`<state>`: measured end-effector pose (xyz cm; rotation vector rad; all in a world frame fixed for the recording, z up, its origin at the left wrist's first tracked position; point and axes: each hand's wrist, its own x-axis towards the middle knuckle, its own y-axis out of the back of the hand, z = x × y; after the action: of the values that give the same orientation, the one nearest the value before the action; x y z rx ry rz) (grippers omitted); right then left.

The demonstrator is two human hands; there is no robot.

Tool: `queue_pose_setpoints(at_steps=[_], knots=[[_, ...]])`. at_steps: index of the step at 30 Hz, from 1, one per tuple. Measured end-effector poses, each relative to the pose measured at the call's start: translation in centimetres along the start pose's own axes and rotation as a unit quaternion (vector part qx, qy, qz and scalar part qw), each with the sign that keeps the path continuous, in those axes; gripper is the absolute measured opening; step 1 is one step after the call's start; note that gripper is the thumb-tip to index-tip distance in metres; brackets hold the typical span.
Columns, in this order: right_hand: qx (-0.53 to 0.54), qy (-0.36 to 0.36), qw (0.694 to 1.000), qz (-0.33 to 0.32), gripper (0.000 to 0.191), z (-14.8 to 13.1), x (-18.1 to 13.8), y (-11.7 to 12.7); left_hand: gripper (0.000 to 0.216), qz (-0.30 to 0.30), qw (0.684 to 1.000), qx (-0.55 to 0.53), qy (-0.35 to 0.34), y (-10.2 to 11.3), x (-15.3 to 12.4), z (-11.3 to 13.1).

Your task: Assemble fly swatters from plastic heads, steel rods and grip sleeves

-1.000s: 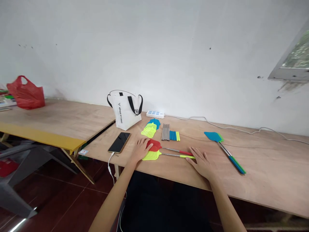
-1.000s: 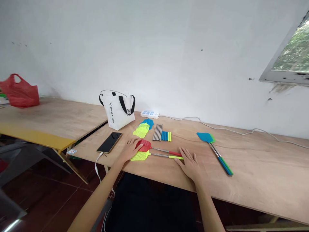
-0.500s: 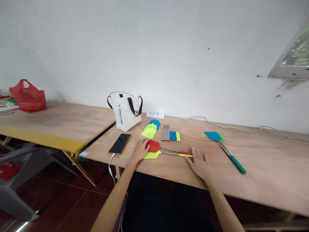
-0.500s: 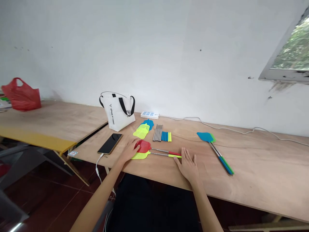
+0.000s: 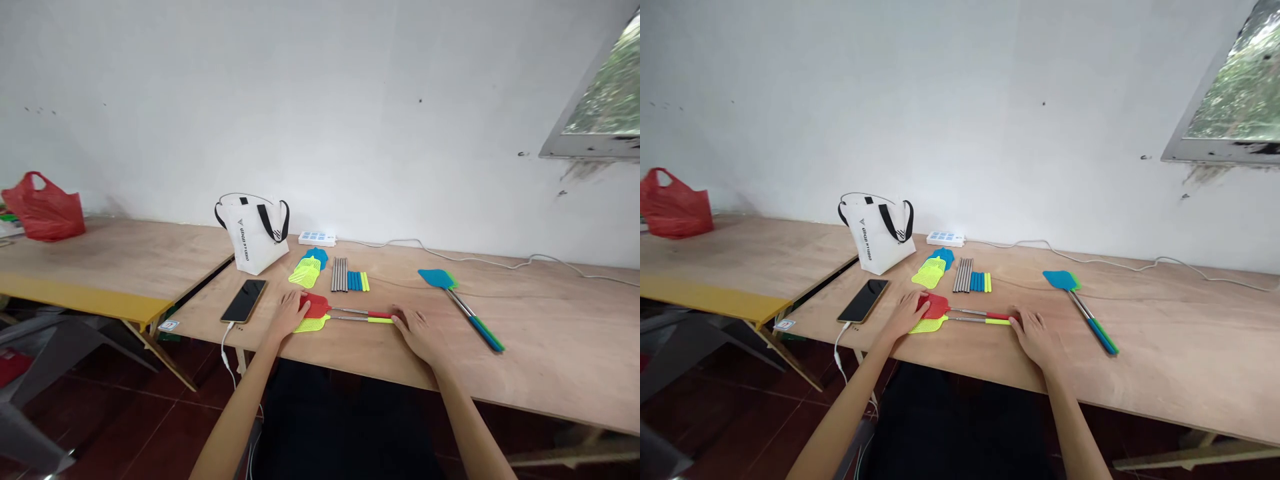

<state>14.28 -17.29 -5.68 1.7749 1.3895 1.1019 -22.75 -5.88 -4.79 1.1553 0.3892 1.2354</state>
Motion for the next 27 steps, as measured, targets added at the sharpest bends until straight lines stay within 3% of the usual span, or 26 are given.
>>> queue_pose_setpoints(at_steps=[4, 17, 27], knots=[[0.019, 0.023, 0.999, 0.031, 0.034, -0.3, 0.2, 0.0, 0.032, 0.000, 1.000, 0.005, 0.003, 0.1, 0.0, 0.3], [0.016, 0.071, 0.997, 0.006, 0.032, -1.1, -0.1, 0.7, 0.035, -0.005, 1.000, -0.015, 0.002, 0.4, -0.1, 0.6], [0.010, 0.056, 0.998, 0.022, 0.027, -1.5, 0.0, 0.8, 0.033, -0.002, 1.000, -0.017, -0.002, 0.2, 0.0, 0.1]])
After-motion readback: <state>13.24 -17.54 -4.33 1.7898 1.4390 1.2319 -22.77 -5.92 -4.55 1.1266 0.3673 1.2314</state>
